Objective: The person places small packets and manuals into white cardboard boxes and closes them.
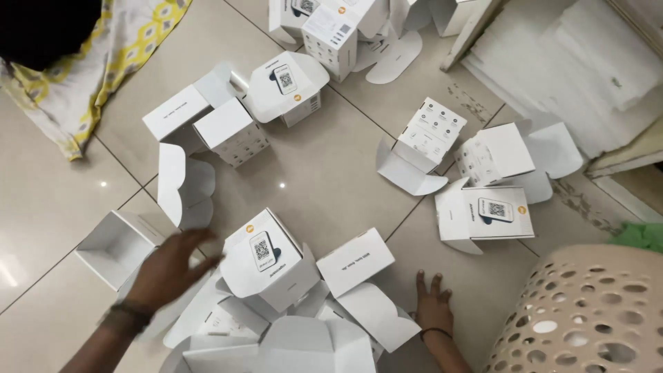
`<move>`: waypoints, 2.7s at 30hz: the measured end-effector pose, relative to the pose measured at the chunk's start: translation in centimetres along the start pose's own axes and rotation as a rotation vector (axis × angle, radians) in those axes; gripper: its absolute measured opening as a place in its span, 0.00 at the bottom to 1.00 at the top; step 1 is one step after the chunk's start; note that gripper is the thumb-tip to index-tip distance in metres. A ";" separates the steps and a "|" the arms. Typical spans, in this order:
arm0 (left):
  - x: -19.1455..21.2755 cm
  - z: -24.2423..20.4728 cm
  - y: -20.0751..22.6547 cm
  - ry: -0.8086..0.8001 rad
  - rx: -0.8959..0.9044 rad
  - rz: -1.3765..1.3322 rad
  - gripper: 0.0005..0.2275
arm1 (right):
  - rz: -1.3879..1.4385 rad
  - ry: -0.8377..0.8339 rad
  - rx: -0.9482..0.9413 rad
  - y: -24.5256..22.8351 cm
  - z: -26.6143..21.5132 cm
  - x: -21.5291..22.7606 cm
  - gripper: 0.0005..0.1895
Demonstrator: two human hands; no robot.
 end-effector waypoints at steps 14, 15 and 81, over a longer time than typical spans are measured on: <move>2.3 28.5 4.2 0.130 0.171 0.335 0.61 | -0.011 0.118 0.129 -8.8 8.4 7.1 0.62; 2.4 27.0 4.3 0.152 0.112 0.346 0.56 | -0.015 0.127 0.145 -9.2 8.7 7.0 0.62; -28.0 32.9 7.7 0.878 -0.170 0.293 0.25 | 0.011 0.260 0.381 -42.4 48.0 65.2 0.39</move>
Point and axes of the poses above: each hand's wrist, its own z-axis towards the middle knuckle, its own x-axis out of the back of the hand, y = z × x, the point moved 5 cm from there along z, towards the middle knuckle, and after that the axes turned 4 degrees about x, right-handed, at the moved point
